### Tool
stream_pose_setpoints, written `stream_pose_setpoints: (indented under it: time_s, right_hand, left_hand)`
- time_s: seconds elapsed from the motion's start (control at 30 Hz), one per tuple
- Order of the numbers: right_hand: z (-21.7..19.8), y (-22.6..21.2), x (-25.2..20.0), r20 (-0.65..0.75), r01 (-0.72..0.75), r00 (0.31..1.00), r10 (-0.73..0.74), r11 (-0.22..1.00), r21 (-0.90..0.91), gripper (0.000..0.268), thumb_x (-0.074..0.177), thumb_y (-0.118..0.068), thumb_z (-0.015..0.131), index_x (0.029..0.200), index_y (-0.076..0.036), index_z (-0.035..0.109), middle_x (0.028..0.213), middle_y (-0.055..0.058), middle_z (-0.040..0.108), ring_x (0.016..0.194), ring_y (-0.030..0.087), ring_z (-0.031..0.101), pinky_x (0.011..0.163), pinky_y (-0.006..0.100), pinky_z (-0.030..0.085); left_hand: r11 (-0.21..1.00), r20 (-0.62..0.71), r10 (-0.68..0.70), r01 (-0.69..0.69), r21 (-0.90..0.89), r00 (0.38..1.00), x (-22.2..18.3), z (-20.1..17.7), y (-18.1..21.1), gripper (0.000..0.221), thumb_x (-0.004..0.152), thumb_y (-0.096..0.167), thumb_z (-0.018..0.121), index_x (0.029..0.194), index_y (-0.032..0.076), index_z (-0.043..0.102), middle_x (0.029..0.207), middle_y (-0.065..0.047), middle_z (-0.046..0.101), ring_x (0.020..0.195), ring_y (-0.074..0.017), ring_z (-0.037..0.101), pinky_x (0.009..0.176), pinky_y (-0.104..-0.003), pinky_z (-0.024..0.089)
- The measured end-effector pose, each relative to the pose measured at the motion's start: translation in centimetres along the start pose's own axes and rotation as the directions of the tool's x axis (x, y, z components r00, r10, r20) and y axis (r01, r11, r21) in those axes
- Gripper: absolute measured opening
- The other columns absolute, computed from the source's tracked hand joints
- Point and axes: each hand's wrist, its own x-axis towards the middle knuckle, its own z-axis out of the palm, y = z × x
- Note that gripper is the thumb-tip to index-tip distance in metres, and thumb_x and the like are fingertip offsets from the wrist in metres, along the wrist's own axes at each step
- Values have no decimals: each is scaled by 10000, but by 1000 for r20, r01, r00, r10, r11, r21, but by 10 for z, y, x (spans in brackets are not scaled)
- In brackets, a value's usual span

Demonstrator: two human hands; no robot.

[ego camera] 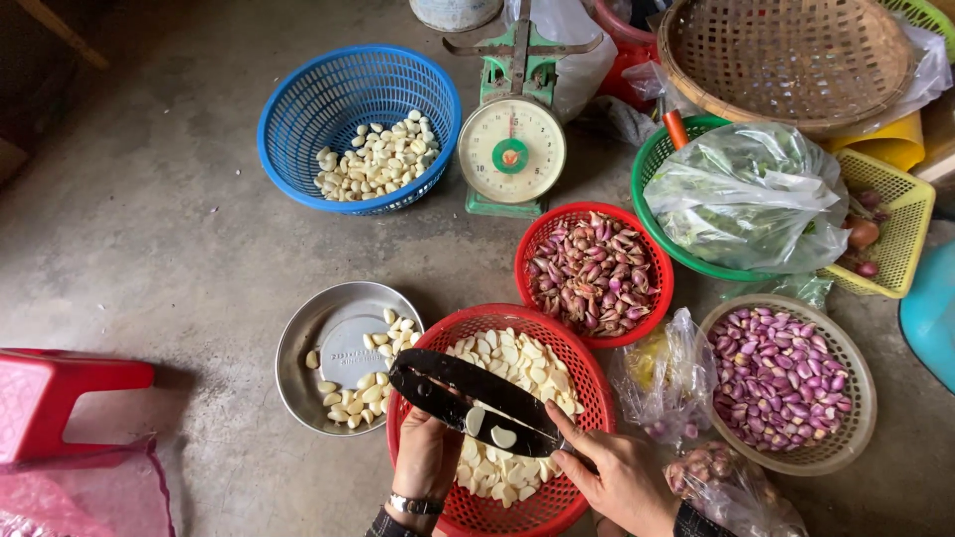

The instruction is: Slicing garlic cloves using a handheld slicer into a basket

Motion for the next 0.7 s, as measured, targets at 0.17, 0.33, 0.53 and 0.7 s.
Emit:
stream_pose_setpoints:
  time_s: [0.17,0.33,0.53,0.7]
  right_hand:
    - [-18,-6,13,110,-221,971,210,971,92,580,975,-392,594,1533,-273,490,469,57,503,393,177,460,440,362,389]
    - [-13,-5,6,74,-165,984,159,983,81,581,956,-329,642,1515,-243,510,535,32,562,410,177,533,461,383,419]
    - [-10,4,1,56,-174,984,169,981,84,568,970,-339,632,1513,-226,510,467,15,476,356,118,421,384,332,374]
    - [-8,4,0,71,-107,992,105,994,26,593,954,-354,672,1514,-254,503,551,-21,570,414,151,508,435,380,426]
  left_hand:
    - [986,21,-133,130,104,991,-27,24,1,179,955,-33,641,1086,-86,751,962,-158,778,812,-189,690,788,-289,573]
    - [992,-29,-106,108,62,994,-15,0,2,97,914,-104,657,921,-46,733,884,-207,747,777,-268,687,781,-337,571]
    - [985,-35,-104,108,133,994,-5,5,2,143,885,-129,650,986,-55,719,862,-168,724,725,-222,638,717,-324,557]
    - [999,-27,7,-6,42,1000,4,0,4,161,858,-149,662,882,-26,765,905,-173,787,811,-256,710,830,-375,567]
